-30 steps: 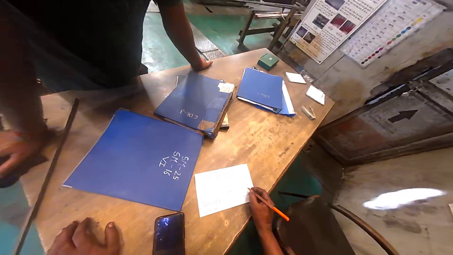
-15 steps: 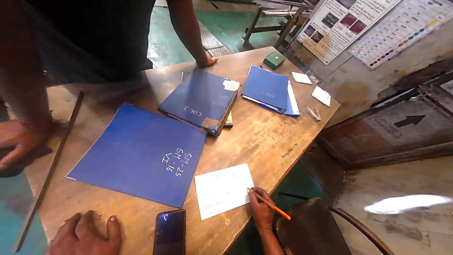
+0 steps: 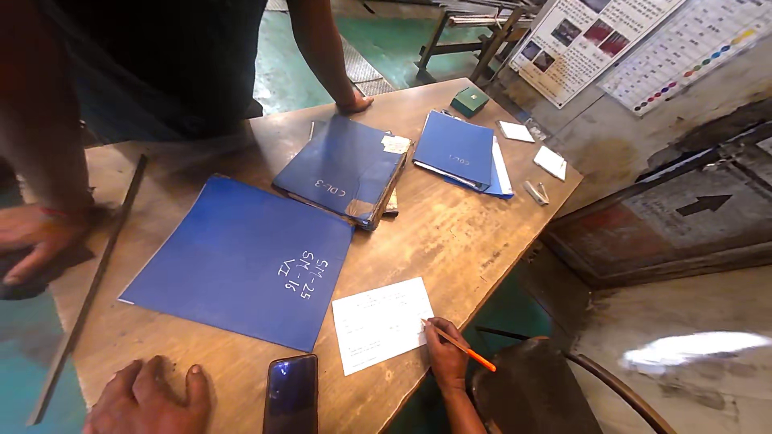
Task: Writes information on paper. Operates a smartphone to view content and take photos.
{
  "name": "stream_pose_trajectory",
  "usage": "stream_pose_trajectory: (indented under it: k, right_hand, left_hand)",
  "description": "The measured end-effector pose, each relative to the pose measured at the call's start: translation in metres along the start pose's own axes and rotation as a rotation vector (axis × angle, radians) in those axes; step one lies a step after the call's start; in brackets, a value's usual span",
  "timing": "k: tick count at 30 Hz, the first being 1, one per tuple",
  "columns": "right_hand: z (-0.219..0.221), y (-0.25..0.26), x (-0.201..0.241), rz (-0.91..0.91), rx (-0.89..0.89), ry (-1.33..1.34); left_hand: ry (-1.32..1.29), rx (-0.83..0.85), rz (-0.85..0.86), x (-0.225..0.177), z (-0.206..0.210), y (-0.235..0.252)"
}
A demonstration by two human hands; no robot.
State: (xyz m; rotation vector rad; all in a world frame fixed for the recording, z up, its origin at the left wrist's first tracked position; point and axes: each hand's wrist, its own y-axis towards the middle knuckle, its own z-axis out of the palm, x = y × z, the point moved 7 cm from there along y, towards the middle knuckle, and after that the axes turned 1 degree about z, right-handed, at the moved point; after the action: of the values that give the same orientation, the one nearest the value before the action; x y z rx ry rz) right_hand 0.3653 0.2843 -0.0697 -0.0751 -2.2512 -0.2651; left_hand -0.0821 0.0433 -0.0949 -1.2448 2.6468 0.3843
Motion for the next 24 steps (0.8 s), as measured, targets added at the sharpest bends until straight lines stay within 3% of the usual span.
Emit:
stream_pose_trajectory:
  k: [9,12,15,18,21,24]
  right_hand:
    - [0.001,0.002,0.003,-0.022,-0.003,0.019]
    - [0.003,0.001,0.003,-0.002,0.020,0.022]
    - [0.001,0.001,0.001,0.004,0.016,0.009]
    - [0.002,0.000,0.003,0.000,0.017,-0.001]
    - [0.001,0.001,0.003,0.003,0.022,0.012]
    - [0.001,0.001,0.001,0.014,0.025,0.008]
  left_hand:
    - [-0.061,-0.008,0.034,-0.008,-0.009,-0.002]
    - [-0.249,0.004,0.277,-0.053,-0.020,-0.005]
    - [-0.407,0.207,0.743,-0.151,-0.005,-0.033]
    - [-0.351,0.448,1.219,-0.229,0.013,-0.074]
    - [-0.224,0.585,1.297,-0.248,0.028,-0.090]
    - [-0.208,0.568,1.256,-0.244,0.034,-0.091]
